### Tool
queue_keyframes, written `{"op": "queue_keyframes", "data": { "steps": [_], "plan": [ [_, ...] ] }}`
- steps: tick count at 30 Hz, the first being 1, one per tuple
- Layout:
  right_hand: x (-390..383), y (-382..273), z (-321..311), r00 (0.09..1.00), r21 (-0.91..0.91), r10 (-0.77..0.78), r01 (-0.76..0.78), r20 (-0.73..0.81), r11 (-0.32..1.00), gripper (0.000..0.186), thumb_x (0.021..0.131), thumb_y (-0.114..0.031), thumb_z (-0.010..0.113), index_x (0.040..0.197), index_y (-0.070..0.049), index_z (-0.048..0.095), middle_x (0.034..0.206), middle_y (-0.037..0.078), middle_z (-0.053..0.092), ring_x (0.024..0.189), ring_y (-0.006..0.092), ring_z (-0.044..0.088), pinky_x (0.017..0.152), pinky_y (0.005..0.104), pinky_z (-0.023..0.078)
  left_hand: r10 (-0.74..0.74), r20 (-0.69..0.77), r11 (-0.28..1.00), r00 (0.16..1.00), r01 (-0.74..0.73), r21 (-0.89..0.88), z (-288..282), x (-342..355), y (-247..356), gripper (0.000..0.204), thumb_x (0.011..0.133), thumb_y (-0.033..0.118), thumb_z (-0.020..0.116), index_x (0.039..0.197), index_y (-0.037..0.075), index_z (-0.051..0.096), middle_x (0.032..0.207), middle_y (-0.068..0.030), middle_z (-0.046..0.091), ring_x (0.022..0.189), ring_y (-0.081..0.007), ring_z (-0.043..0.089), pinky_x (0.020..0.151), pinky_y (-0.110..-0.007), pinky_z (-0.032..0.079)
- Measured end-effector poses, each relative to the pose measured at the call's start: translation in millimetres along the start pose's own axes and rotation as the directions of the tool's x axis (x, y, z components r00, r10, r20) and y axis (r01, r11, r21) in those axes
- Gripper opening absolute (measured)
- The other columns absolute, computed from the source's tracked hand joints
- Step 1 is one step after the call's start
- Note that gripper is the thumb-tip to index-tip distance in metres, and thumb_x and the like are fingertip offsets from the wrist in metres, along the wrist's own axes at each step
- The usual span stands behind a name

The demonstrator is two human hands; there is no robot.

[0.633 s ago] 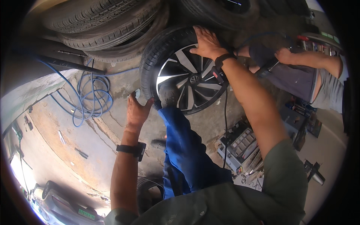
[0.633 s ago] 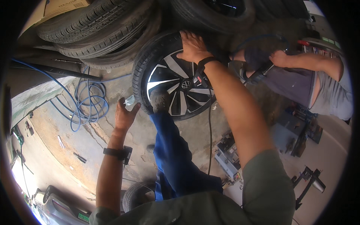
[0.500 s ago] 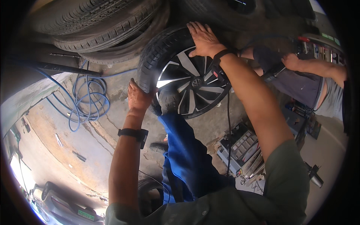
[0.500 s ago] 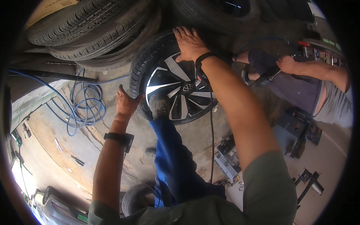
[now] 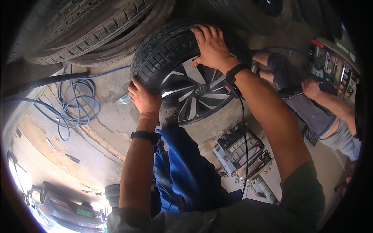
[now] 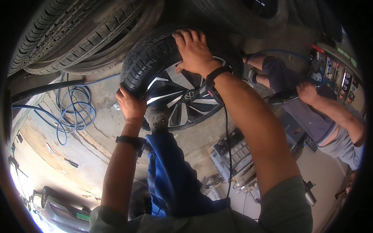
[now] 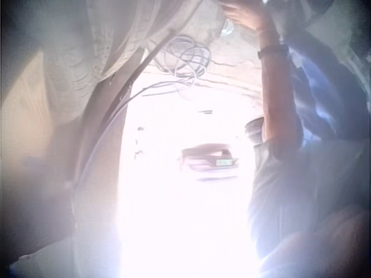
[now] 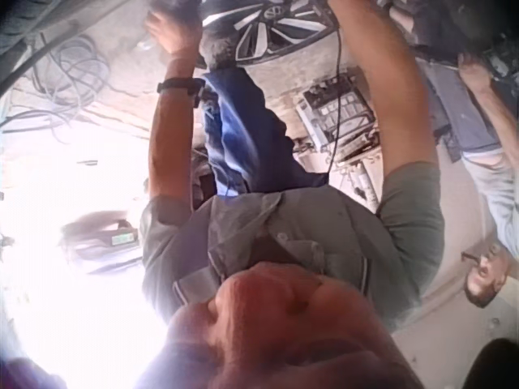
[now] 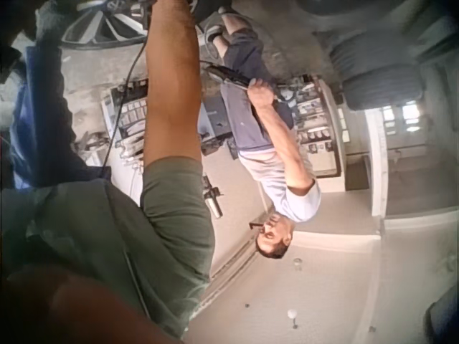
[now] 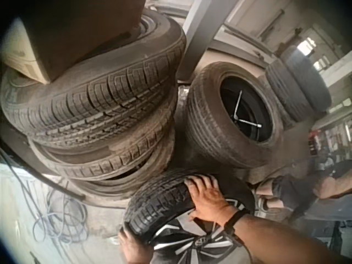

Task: The person works with a tire and wheel on a mounting machine, using a pry bar to lift the tire bead and a spray bottle to apply lubricant. Another person assists by using an air tool to seat the tire on the rim.

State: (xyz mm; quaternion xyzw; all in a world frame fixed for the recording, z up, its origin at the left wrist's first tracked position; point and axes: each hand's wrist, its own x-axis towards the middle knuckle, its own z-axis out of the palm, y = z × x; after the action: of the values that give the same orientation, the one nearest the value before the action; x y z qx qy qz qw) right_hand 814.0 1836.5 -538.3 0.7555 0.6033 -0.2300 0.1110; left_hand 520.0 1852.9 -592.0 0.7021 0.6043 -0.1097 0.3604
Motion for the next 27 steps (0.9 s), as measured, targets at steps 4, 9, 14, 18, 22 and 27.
{"op": "queue_keyframes", "data": {
  "steps": [4,9,14,18,22,27],
  "plan": [
    [-23.8,-8.4,4.0,0.998,-0.043,0.023,-0.021,0.051,0.999,0.118,0.053,-0.046,0.097,0.149,-0.005,0.044,0.149,0.012,0.047,0.141,0.0345,0.041,0.12,0.0528,0.029,0.054,0.101,0.998,0.993,-0.055,0.005,-12.2,-30.0,-14.9,0.125,0.058,0.046,0.097,0.152,0.001,0.028,0.13,-0.0306,0.045,0.124,-0.0503,0.044,0.106,-0.055,0.042],
    [-16.4,-7.0,17.9,0.998,-0.045,0.039,-0.037,0.044,0.998,0.12,0.05,-0.043,0.099,0.149,-0.006,0.043,0.148,0.012,0.048,0.141,0.0342,0.041,0.12,0.0507,0.03,-0.031,0.1,0.998,0.994,0.025,0.059,-3.8,-21.1,-11.0,0.127,0.053,0.049,0.099,0.153,0.007,0.032,0.124,-0.0315,0.045,0.121,-0.0508,0.045,0.104,-0.057,0.043],
    [-13.1,-3.9,34.9,0.999,-0.031,0.029,-0.029,-0.013,0.999,0.122,0.048,-0.043,0.099,0.15,-0.006,0.042,0.146,0.012,0.049,0.139,0.0342,0.043,0.12,0.0496,0.032,-0.007,0.055,0.995,0.998,0.001,0.101,13.2,-15.1,-21.6,0.125,0.055,0.046,0.099,0.154,0.008,0.033,0.121,-0.0314,0.045,0.121,-0.0524,0.044,0.102,-0.058,0.045],
    [-17.1,-1.0,29.7,0.999,-0.034,0.033,-0.034,-0.011,0.999,0.118,0.051,-0.043,0.099,0.149,-0.004,0.045,0.147,0.015,0.048,0.14,0.0353,0.042,0.121,0.0549,0.029,-0.067,0.088,0.993,0.994,0.058,0.098,-0.5,-19.6,-4.0,0.122,0.055,0.045,0.099,0.152,0.009,0.034,0.121,-0.0309,0.044,0.12,-0.0528,0.046,0.101,-0.057,0.045],
    [-15.1,-6.3,21.7,0.998,-0.044,0.065,-0.065,0.002,0.997,0.121,0.047,-0.043,0.099,0.148,-0.005,0.046,0.148,0.015,0.046,0.14,0.0365,0.041,0.12,0.0527,0.03,-0.046,0.086,0.989,0.995,0.034,0.143,2.5,-10.9,-9.5,0.121,0.055,0.047,0.098,0.15,0.009,0.034,0.12,-0.0299,0.045,0.12,-0.0515,0.046,0.1,-0.056,0.046],
    [-29.3,-22.4,10.3,0.994,-0.059,0.078,-0.073,0.072,0.996,0.12,0.05,-0.04,0.1,0.149,-0.002,0.044,0.15,0.018,0.045,0.142,0.0378,0.039,0.12,0.056,0.029,-0.082,0.171,0.991,0.982,0.063,0.116,-12.3,-31.2,-10.7,0.121,0.056,0.045,0.099,0.149,0.009,0.032,0.124,-0.0296,0.043,0.123,-0.0513,0.044,0.107,-0.057,0.041]
  ]
}}
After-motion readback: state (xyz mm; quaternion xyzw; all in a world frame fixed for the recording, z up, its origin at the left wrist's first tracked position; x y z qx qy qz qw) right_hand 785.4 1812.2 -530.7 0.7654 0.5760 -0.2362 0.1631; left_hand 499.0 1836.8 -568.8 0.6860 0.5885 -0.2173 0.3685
